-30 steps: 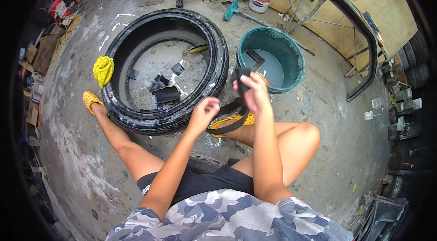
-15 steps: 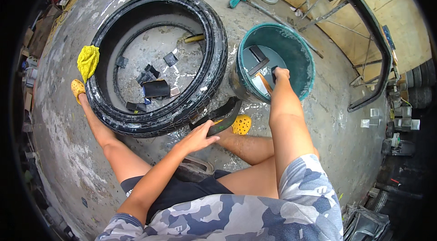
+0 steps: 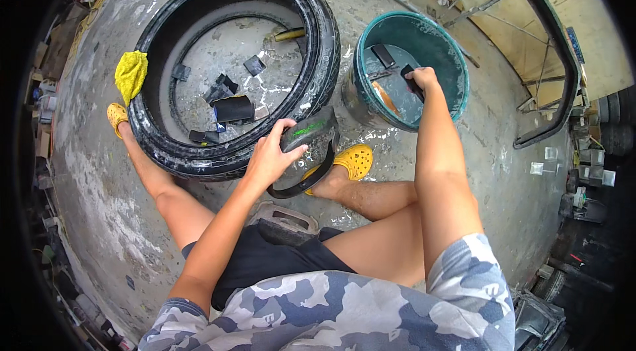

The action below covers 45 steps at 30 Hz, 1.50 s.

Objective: Patching and repairing a punctured inner tube for a motorcycle or bicycle tire.

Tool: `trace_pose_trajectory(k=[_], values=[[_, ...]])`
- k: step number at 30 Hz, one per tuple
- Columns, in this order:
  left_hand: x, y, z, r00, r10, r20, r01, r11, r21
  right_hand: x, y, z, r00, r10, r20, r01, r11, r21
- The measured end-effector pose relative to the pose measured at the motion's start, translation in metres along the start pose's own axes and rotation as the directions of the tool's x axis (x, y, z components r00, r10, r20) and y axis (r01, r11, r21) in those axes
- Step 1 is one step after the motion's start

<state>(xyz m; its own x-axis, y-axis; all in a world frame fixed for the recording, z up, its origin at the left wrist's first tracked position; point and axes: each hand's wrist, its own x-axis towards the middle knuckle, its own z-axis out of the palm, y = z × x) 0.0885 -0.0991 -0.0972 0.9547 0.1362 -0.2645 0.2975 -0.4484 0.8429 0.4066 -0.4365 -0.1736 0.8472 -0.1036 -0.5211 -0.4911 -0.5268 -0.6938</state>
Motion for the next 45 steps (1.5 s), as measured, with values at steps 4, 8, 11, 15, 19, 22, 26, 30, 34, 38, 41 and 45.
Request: trace_pose_trajectory(k=[4,8,11,15,19,22,26,30,34,38,41,45], values=[[-0.004,-0.004,-0.009,0.999,0.019,-0.035,-0.016,0.997,0.079,-0.097,-0.045,0.003,0.959,-0.208,-0.194,0.251,0.939,0.235],[-0.006,-0.027,0.000,0.977,0.097,-0.191,-0.093,0.995,0.028,-0.191,-0.056,0.047,0.834,-0.440,-0.332,0.519,0.830,0.205],[-0.017,-0.037,-0.002,0.973,0.083,-0.215,-0.094,0.995,-0.041,-0.252,-0.048,0.103,0.865,-0.430,-0.257,0.497,0.806,0.322],[-0.033,-0.045,0.008,0.978,0.051,-0.200,-0.056,0.998,-0.023,-0.261,-0.006,0.162,0.958,-0.243,-0.155,0.286,0.747,0.600],[-0.047,-0.049,0.020,0.958,0.014,-0.287,-0.056,0.989,-0.137,-0.265,0.020,0.207,0.958,-0.046,-0.284,0.255,0.596,0.762],[-0.053,-0.043,0.017,0.946,0.002,-0.326,-0.047,0.990,-0.131,-0.269,0.023,0.213,0.956,-0.031,-0.291,0.264,0.525,0.809],[-0.055,-0.037,0.011,0.958,-0.039,-0.285,-0.007,0.987,-0.159,-0.275,0.022,0.216,0.966,-0.035,-0.257,0.248,0.419,0.873],[-0.078,-0.024,-0.001,0.984,-0.070,-0.166,0.011,0.944,-0.330,-0.296,0.012,0.203,0.985,-0.052,-0.165,0.171,0.448,0.877],[-0.116,-0.022,-0.010,0.976,-0.211,-0.046,0.121,0.709,-0.695,-0.325,-0.005,0.205,0.987,-0.141,-0.075,0.136,0.487,0.863],[-0.139,-0.012,-0.027,0.964,-0.249,0.087,0.200,0.471,-0.859,-0.344,-0.019,0.202,0.970,-0.240,0.023,0.102,0.494,0.864],[-0.146,-0.009,-0.036,0.968,-0.239,0.081,0.178,0.418,-0.891,-0.353,-0.016,0.207,0.949,-0.298,0.104,0.061,0.496,0.866],[-0.153,-0.021,-0.025,0.957,-0.289,-0.022,0.149,0.556,-0.818,-0.356,-0.011,0.208,0.955,-0.268,0.123,0.045,0.544,0.838]])
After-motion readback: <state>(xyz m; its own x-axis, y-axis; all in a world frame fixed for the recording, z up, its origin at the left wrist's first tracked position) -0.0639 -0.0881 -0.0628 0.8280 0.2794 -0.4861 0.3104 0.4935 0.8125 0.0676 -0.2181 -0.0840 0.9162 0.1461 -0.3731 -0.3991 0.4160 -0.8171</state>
